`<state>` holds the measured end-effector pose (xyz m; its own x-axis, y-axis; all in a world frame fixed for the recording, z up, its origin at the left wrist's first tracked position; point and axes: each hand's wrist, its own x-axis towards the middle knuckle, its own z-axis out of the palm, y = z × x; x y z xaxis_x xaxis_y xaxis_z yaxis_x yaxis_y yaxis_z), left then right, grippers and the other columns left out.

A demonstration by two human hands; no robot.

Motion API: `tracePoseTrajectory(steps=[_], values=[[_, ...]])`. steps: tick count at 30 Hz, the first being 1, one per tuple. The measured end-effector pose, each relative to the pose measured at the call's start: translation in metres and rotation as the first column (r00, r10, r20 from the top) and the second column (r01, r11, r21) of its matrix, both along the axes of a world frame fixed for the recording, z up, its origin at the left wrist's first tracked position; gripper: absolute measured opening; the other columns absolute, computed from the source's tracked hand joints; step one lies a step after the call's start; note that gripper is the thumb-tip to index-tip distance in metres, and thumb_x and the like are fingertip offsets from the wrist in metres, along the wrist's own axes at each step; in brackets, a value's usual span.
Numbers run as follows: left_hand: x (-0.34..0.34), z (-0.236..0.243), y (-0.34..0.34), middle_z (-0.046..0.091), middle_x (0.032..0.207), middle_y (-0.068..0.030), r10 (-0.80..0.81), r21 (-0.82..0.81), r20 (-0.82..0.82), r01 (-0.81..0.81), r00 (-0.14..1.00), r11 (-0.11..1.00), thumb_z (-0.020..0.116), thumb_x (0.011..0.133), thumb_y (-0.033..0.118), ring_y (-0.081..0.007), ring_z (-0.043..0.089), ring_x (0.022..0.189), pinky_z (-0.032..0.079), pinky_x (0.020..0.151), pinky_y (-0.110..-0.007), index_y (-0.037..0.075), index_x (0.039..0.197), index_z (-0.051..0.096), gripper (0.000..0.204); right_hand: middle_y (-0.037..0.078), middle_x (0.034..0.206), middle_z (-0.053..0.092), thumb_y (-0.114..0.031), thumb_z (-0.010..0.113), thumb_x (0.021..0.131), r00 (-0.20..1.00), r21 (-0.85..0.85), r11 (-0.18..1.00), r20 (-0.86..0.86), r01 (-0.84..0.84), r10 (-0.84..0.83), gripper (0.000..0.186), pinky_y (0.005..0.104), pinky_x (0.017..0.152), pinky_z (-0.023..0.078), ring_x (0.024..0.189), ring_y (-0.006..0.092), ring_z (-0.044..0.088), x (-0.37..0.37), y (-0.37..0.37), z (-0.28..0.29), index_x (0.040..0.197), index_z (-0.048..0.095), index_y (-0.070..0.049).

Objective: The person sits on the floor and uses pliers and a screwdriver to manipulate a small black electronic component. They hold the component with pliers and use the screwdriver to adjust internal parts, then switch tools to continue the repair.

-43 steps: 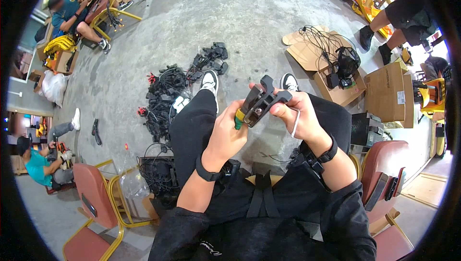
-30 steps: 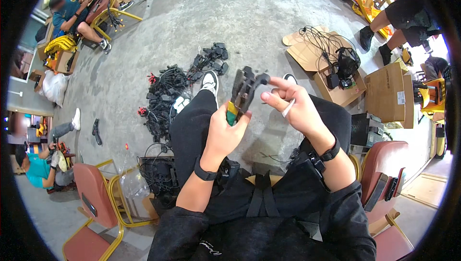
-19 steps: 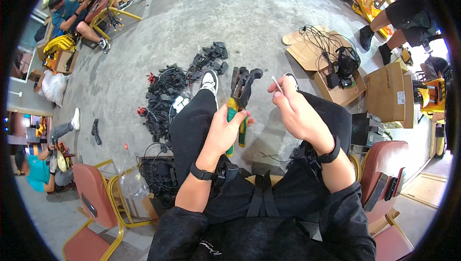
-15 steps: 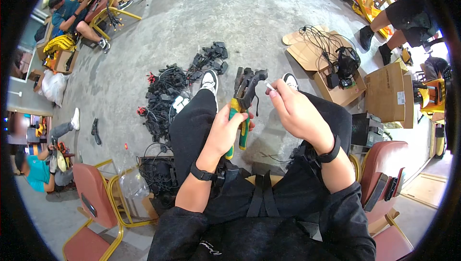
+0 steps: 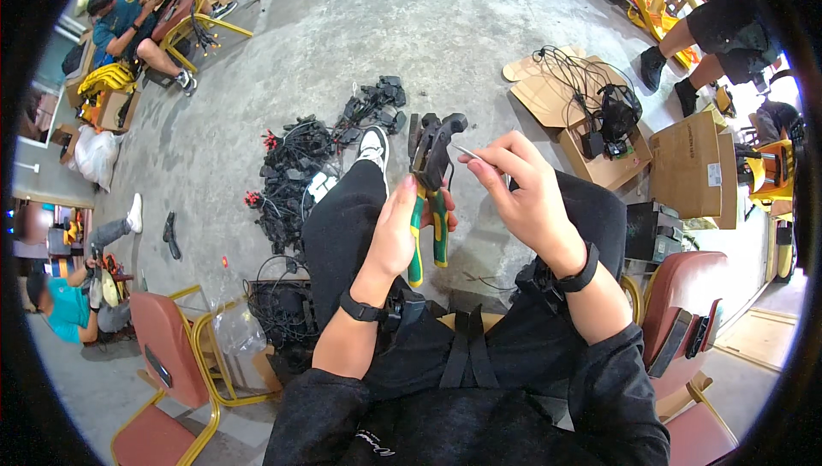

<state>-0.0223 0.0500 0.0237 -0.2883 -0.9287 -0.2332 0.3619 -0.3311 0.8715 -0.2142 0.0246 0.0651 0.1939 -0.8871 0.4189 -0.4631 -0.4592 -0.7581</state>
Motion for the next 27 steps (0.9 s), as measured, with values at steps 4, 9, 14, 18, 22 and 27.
tracePoseTrajectory(steps=[4, 9, 14, 18, 22, 27], values=[[-0.004, 0.004, 0.005, 0.063, 0.092, -0.0121, 0.031, -0.098, 0.081, -0.023, 0.996, 0.995, 0.028, 0.104, 0.042, -0.0213, 0.064, 0.08, 0.053, 0.077, -0.036, -0.001, 0.115, 0.055, 0.053, 0.011, 0.086, 0.057, -0.012, 0.07, 0.086, 0.999, -0.019, 1.0, -0.035, 0.024, -0.024, 0.014, 0.0356, 0.068, 0.045, 0.077, 0.0271, 0.057, -0.002, -0.001, 0.003, 0.097, 0.069, -0.004], [-0.002, 0.004, 0.003, 0.064, 0.092, -0.0129, 0.064, -0.16, 0.165, -0.038, 0.984, 0.986, 0.028, 0.104, 0.042, -0.022, 0.065, 0.079, 0.053, 0.076, -0.036, -0.002, 0.116, 0.055, 0.053, 0.009, 0.088, 0.057, -0.012, 0.071, 0.084, 0.995, -0.088, 0.996, -0.1, -0.008, -0.001, 0.013, 0.0357, 0.068, 0.044, 0.078, 0.0265, 0.056, -0.003, -0.001, 0.005, 0.095, 0.069, -0.005], [-0.004, 0.004, 0.003, 0.064, 0.091, -0.0118, 0.109, -0.221, 0.229, -0.057, 0.967, 0.974, 0.029, 0.104, 0.04, -0.0202, 0.064, 0.077, 0.052, 0.074, -0.034, -0.002, 0.113, 0.056, 0.051, 0.008, 0.089, 0.057, -0.012, 0.073, 0.08, 0.989, -0.163, 0.986, -0.139, 0.029, -0.052, 0.014, 0.0363, 0.069, 0.043, 0.079, 0.0261, 0.055, -0.003, -0.001, 0.004, 0.093, 0.069, -0.007], [-0.004, 0.005, 0.003, 0.062, 0.086, -0.0063, 0.153, -0.191, 0.224, -0.111, 0.962, 0.975, 0.035, 0.105, 0.037, -0.0121, 0.06, 0.076, 0.048, 0.071, -0.027, 0.001, 0.103, 0.058, 0.043, 0.007, 0.09, 0.058, -0.014, 0.074, 0.078, 0.967, -0.284, 0.959, -0.234, 0.025, -0.095, 0.016, 0.0365, 0.07, 0.042, 0.08, 0.0262, 0.055, -0.003, -0.002, 0.006, 0.092, 0.069, -0.009], [-0.004, 0.007, 0.004, 0.063, 0.087, -0.006, 0.171, -0.187, 0.252, -0.125, 0.953, 0.974, 0.036, 0.105, 0.036, -0.0112, 0.059, 0.075, 0.048, 0.071, -0.026, 0.0, 0.103, 0.059, 0.042, 0.006, 0.092, 0.058, -0.015, 0.074, 0.077, 0.94, -0.353, 0.935, -0.31, 0.023, -0.14, 0.017, 0.0363, 0.07, 0.042, 0.082, 0.0262, 0.056, -0.002, -0.002, 0.01, 0.093, 0.069, -0.01], [-0.004, 0.005, 0.004, 0.064, 0.086, -0.0059, 0.211, -0.257, 0.334, -0.127, 0.919, 0.958, 0.039, 0.105, 0.034, -0.0105, 0.059, 0.075, 0.047, 0.07, -0.026, -0.002, 0.103, 0.059, 0.041, 0.006, 0.083, 0.061, -0.016, 0.068, 0.086, 0.982, -0.21, 0.977, -0.18, 0.019, -0.058, 0.012, 0.0322, 0.064, 0.045, 0.073, 0.0222, 0.059, -0.004, -0.004, -0.003, 0.096, 0.069, -0.009]])
